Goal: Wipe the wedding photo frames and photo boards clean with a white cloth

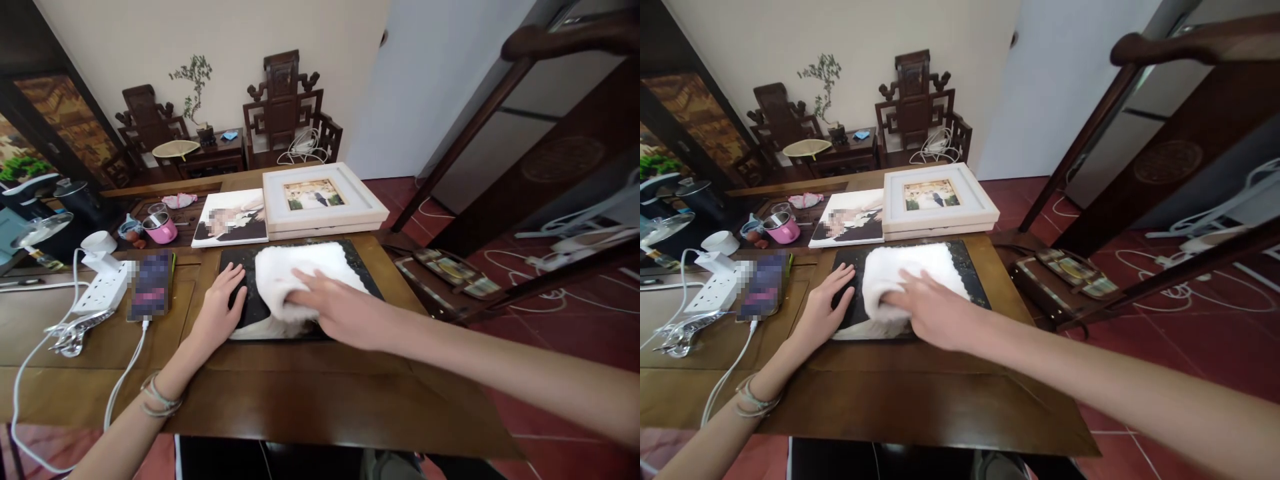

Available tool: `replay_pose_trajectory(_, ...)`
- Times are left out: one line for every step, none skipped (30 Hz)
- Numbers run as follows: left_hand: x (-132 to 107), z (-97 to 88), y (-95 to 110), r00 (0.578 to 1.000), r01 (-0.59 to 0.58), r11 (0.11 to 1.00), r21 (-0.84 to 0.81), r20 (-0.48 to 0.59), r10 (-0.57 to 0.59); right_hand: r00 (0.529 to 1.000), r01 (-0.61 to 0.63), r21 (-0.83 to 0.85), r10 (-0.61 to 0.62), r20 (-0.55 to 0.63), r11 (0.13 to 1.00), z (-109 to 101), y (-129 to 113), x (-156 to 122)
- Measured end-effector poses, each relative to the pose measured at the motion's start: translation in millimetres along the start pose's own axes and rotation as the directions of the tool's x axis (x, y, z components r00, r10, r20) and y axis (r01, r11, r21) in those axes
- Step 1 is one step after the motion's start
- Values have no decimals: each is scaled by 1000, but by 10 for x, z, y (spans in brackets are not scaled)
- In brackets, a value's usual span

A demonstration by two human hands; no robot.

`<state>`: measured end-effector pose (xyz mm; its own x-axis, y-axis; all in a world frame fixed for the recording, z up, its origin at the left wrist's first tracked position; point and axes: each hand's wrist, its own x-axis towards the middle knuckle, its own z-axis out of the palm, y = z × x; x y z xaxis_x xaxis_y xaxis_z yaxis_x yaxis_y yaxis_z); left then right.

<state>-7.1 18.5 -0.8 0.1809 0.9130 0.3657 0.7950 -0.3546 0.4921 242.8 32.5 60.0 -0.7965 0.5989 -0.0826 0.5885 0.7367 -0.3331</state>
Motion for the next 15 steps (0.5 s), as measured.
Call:
replay_pose_trajectory(0, 4, -4, 1000, -9, 1000, 7, 0, 9, 999, -28, 16, 29, -41, 999, -30, 33, 104)
replay_pose_trajectory(2, 5, -4, 1000, -22, 1000, 13, 0, 22, 997, -40, 34, 42, -70, 999, -55, 53, 223)
replay_pose_trajectory(4, 3, 1, 999, -36, 999, 18, -1, 36, 995, -29, 52, 34, -94, 998, -77, 58, 351)
replay_pose_trajectory(6, -1, 8, 999, -49, 999, 22, -3, 49, 993, 4, 65, 4, -115, 998, -94, 50, 482)
replay_pose_trajectory(9, -6, 16, 998, -60, 998, 27, -8, 60, 990, 50, 73, -40, -133, 996, -109, 32, 609)
replay_pose_trajectory(11, -12, 24, 998, -65, 997, 33, -12, 65, 986, 97, 73, -85, -146, 993, -120, 8, 726)
replay_pose_trajectory(12, -16, 29, 998, -64, 997, 38, -16, 65, 980, 136, 67, -124, -153, 989, -129, -18, 826)
replay_pose_trajectory(12, -20, 31, 998, -59, 997, 43, -21, 60, 978, 156, 57, -145, -153, 986, -136, -41, 904)
replay_pose_trajectory(11, -22, 29, 998, -55, 997, 45, -26, 57, 978, 157, 46, -149, -144, 987, -142, -57, 954)
replay_pose_trajectory(10, -21, 23, 998, -56, 997, 44, -26, 57, 981, 147, 34, -141, -131, 989, -147, -61, 974)
replay_pose_trajectory(8, -18, 14, 998, -61, 997, 41, -22, 62, 985, 132, 25, -129, -117, 991, -152, -52, 961)
replay_pose_trajectory(6, -13, 2, 997, -69, 997, 37, -17, 69, 988, 119, 14, -117, -105, 993, -155, -26, 917)
replay_pose_trajectory(4, -5, -11, 997, -75, 997, 34, -14, 75, 990, 104, 3, -103, -94, 995, -157, 16, 843)
replay_pose_trajectory(1, 4, -25, 997, -77, 997, 32, -12, 77, 993, 84, -7, -84, -87, 996, -156, 76, 744)
replay_pose_trajectory(-2, 13, -37, 997, -74, 997, 31, -13, 74, 995, 60, -19, -61, -84, 998, -153, 152, 625)
